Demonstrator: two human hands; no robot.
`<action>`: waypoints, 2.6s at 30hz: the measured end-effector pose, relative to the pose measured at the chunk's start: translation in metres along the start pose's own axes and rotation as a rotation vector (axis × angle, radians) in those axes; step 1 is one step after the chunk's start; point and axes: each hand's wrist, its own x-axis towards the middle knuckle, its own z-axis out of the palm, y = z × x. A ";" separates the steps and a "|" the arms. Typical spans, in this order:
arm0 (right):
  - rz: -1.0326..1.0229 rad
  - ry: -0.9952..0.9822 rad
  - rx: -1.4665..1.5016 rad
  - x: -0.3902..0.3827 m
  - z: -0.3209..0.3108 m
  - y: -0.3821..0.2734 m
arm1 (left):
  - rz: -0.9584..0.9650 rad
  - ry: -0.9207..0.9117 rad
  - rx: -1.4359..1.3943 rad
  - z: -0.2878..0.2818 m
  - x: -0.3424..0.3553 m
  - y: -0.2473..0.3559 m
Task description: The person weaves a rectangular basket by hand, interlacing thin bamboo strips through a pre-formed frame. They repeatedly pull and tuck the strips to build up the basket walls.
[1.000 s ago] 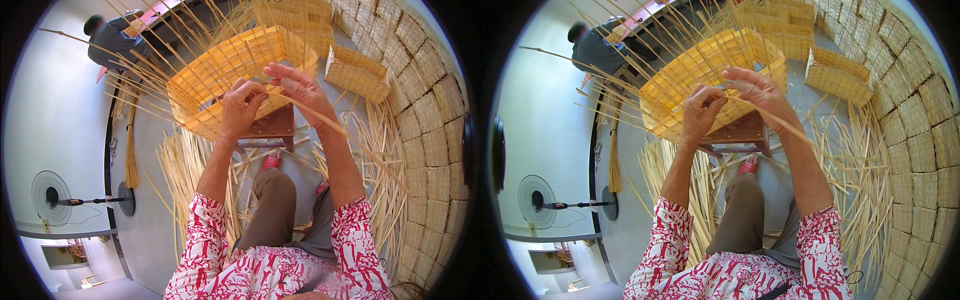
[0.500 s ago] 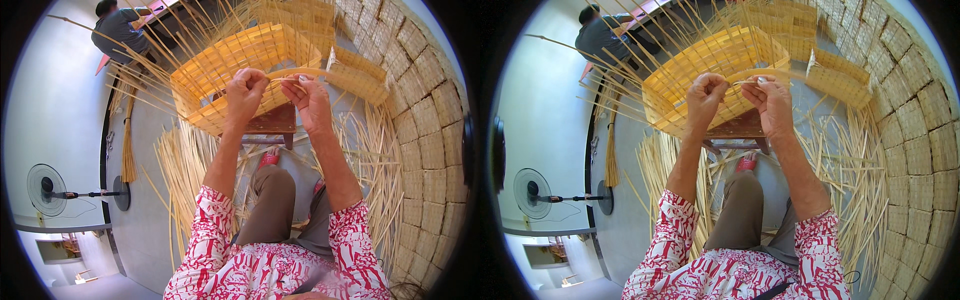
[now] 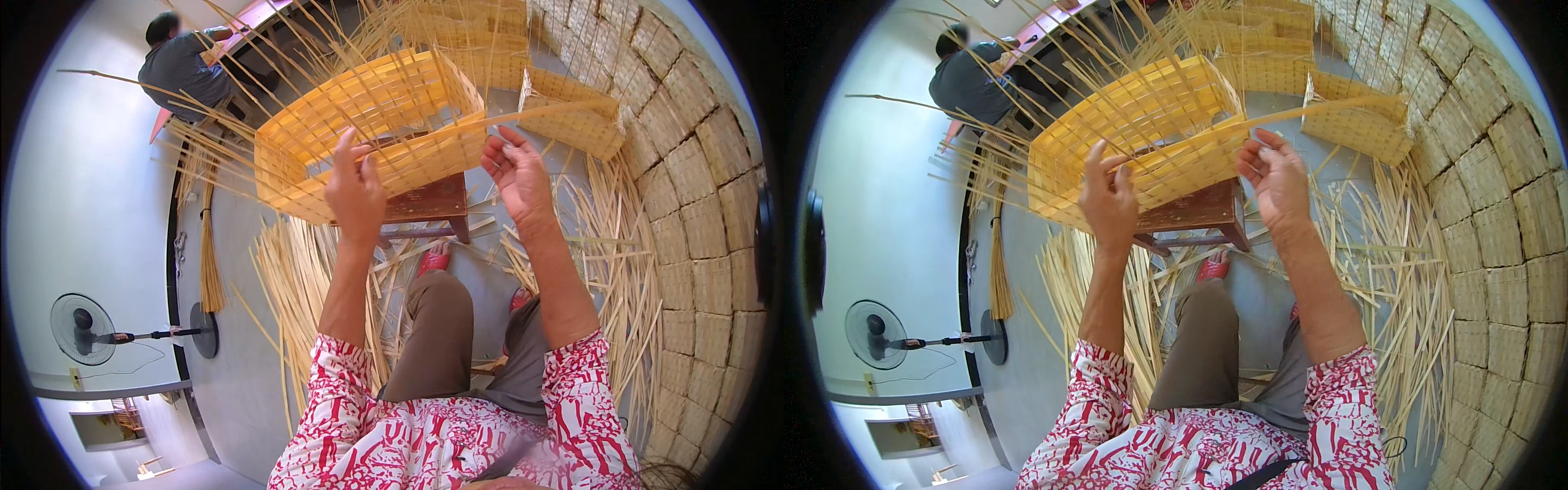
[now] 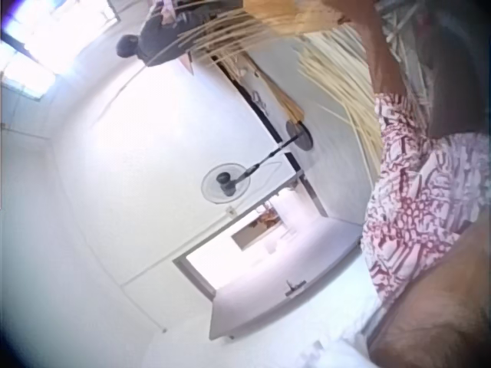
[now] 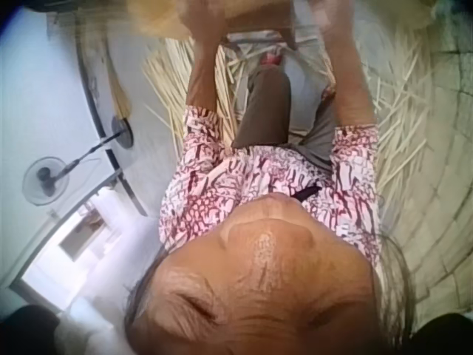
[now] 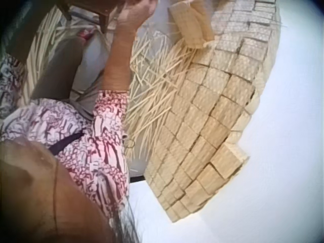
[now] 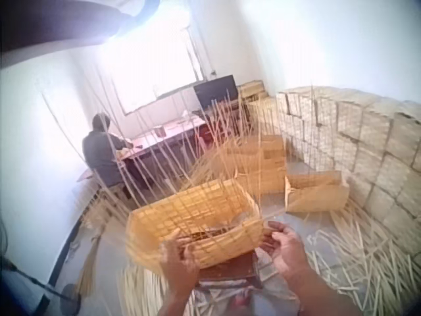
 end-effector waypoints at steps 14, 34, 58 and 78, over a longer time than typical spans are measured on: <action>0.326 -0.640 0.553 0.042 -0.053 -0.014 | 0.308 -0.248 -0.111 0.031 0.010 0.013; -0.807 -0.186 -0.611 0.004 0.026 -0.015 | 0.062 -0.539 -0.419 0.031 0.022 0.008; -1.002 -0.233 -0.904 -0.027 0.045 -0.035 | 0.279 -0.303 0.105 0.060 0.027 0.013; -0.604 -0.616 -1.740 -0.042 0.044 -0.003 | 0.110 -0.350 -0.250 -0.008 -0.023 0.014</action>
